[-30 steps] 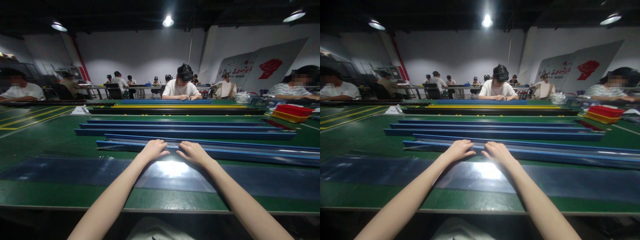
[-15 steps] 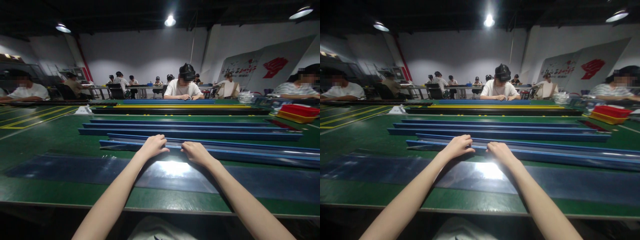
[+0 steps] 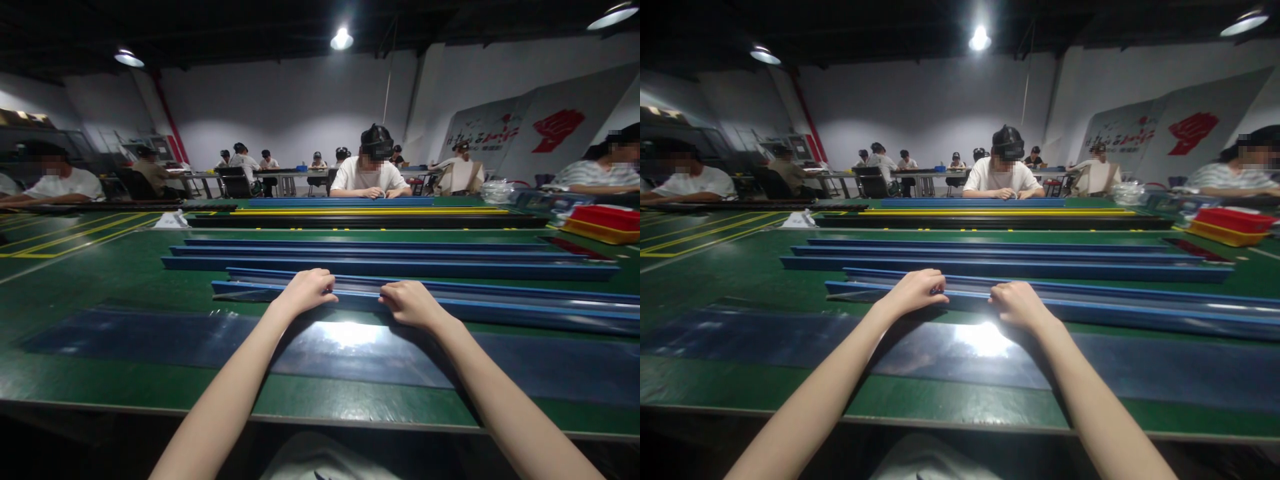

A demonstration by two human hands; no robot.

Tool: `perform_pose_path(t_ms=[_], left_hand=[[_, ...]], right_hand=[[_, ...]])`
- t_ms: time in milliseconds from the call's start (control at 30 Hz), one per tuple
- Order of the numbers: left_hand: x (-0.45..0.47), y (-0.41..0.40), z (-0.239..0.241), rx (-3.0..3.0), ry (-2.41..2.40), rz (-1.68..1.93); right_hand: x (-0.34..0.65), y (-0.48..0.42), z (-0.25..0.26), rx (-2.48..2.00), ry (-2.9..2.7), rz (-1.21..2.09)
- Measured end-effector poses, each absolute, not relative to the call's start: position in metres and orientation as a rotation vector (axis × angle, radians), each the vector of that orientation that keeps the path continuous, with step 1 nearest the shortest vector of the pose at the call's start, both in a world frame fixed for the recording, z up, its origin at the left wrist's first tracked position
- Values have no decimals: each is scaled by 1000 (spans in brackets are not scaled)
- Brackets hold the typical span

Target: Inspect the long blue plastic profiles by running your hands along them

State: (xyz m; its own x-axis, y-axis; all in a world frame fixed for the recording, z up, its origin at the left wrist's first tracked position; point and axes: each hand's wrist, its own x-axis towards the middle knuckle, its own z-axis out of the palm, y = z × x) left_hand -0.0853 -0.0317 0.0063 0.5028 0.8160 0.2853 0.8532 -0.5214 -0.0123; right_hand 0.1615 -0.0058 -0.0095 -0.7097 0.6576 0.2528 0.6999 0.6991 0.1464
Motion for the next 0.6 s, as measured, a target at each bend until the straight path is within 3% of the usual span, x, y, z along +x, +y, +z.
perform_pose_path(t_ms=[600], left_hand=[[-84, -25, -3, -2657, -1537, -502]], right_hand=[[165, -5, -13, -1097, -2697, -321]])
